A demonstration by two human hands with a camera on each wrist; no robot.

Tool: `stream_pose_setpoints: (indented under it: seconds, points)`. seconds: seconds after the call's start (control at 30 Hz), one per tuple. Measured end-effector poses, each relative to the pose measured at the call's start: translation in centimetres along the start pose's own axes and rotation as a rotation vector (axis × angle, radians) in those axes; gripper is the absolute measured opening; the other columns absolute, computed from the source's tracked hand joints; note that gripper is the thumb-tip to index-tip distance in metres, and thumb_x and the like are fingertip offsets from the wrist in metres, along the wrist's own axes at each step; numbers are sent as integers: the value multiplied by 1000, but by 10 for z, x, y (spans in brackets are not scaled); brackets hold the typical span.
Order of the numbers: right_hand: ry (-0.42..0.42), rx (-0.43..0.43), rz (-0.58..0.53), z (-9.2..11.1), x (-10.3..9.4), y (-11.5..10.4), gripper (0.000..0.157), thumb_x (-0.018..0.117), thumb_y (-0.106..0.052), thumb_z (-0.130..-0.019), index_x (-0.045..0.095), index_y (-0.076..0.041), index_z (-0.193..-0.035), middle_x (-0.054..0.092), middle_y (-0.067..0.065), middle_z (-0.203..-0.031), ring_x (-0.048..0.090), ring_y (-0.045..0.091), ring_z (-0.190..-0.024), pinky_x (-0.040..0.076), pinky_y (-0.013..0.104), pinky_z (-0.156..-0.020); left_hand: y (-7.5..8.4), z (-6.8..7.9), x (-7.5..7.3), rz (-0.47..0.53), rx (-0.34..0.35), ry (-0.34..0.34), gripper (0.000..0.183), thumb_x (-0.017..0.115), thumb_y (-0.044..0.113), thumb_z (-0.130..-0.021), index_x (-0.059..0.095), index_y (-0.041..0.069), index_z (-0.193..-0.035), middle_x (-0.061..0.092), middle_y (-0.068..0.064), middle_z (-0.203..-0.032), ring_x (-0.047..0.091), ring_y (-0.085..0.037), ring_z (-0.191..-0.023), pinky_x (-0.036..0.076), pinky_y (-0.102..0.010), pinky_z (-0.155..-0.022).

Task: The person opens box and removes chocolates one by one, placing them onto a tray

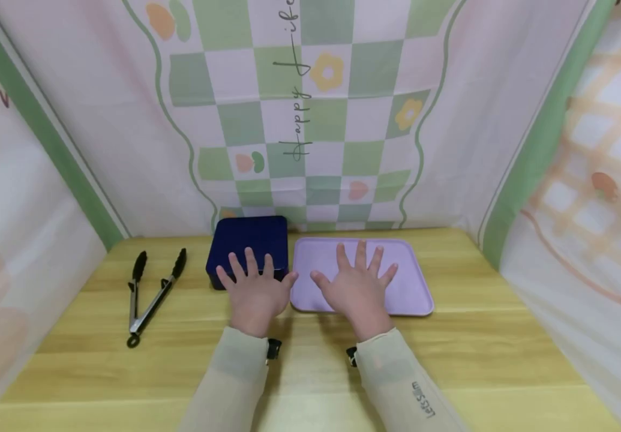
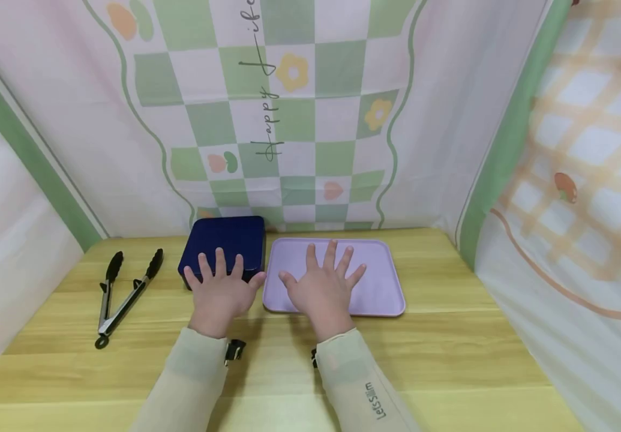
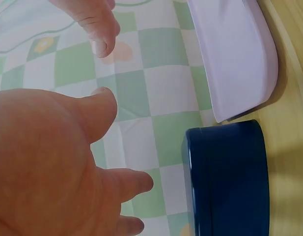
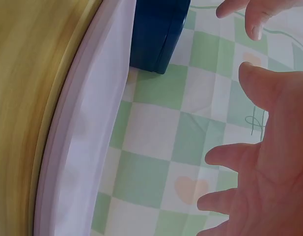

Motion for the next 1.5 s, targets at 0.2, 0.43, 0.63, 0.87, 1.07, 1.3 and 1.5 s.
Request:
stream_pose_setpoints:
  seconds: [0.2, 0.43, 0.63, 0.87, 1.07, 1.3, 1.5]
  points:
    - [9, -34, -36, -7, 3, -4, 93, 36, -79, -91, 24, -18, -160, 1, 23, -162, -15, 50, -142, -12, 75, -102, -7, -8, 5, 64, 8, 9, 79, 25, 70, -98, 22, 20, -159, -1, -20, -163, -12, -50, -143, -12, -72, -105]
    - [-84, -83, -832, -37, -3, -12, 64, 63, -38, -98, 42, -6, -149, 40, 21, -150, 40, 40, -135, 36, 56, -106, -65, -39, -27, 368, 10, 140, 89, 51, 61, -97, 21, 4, -158, 23, -34, -153, 22, -54, -138, 24, -70, -106]
    - [-344, 144, -1380, -55, 13, -20, 56, 64, -23, -98, 42, -4, -146, 47, 21, -141, 49, 40, -126, 44, 54, -100, -140, -63, -35, 606, -73, 3, 83, 55, 44, -99, 16, -3, -157, 26, -35, -152, 38, -51, -129, 38, -60, -101]
    - [-415, 242, -1488, -68, 40, -38, 50, 65, -15, -96, 47, 1, -141, 43, 27, -144, 46, 44, -128, 45, 55, -98, -170, -81, -5, 1046, -166, -184, 70, 55, 25, -102, 18, 2, -157, 29, -26, -153, 47, -38, -116, 48, -49, -94]
    - [-433, 256, -1508, -73, 60, -56, 45, 62, -11, -97, 47, 5, -137, 42, 29, -145, 45, 44, -128, 41, 57, -102, -170, -93, 13, 1214, -173, -269, 60, 50, 15, -103, 24, -5, -153, 32, -31, -142, 58, -25, -93, 53, -39, -87]
    - [-429, 294, -1545, -71, 67, -62, 25, 62, -2, -94, 52, 3, -116, 48, 27, -134, 50, 39, -117, 48, 52, -96, -168, -97, 19, 1236, -169, -279, 55, 49, 12, -103, 29, -8, -150, 38, -21, -131, 56, -19, -84, 55, -32, -78]
    - [-428, 303, -1538, -70, 70, -64, 27, 60, 5, -92, 50, 5, -117, 49, 24, -126, 51, 37, -113, 51, 47, -94, -168, -96, 19, 1179, -165, -255, 50, 47, 6, -104, 33, -10, -148, 40, -22, -140, 54, -20, -88, 55, -30, -76]
Point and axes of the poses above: each hand's wrist, its own z-axis away from the middle knuckle, its own x-axis out of the palm, y = z × x, the point moved 9 cm from there along -z, towards the middle knuckle
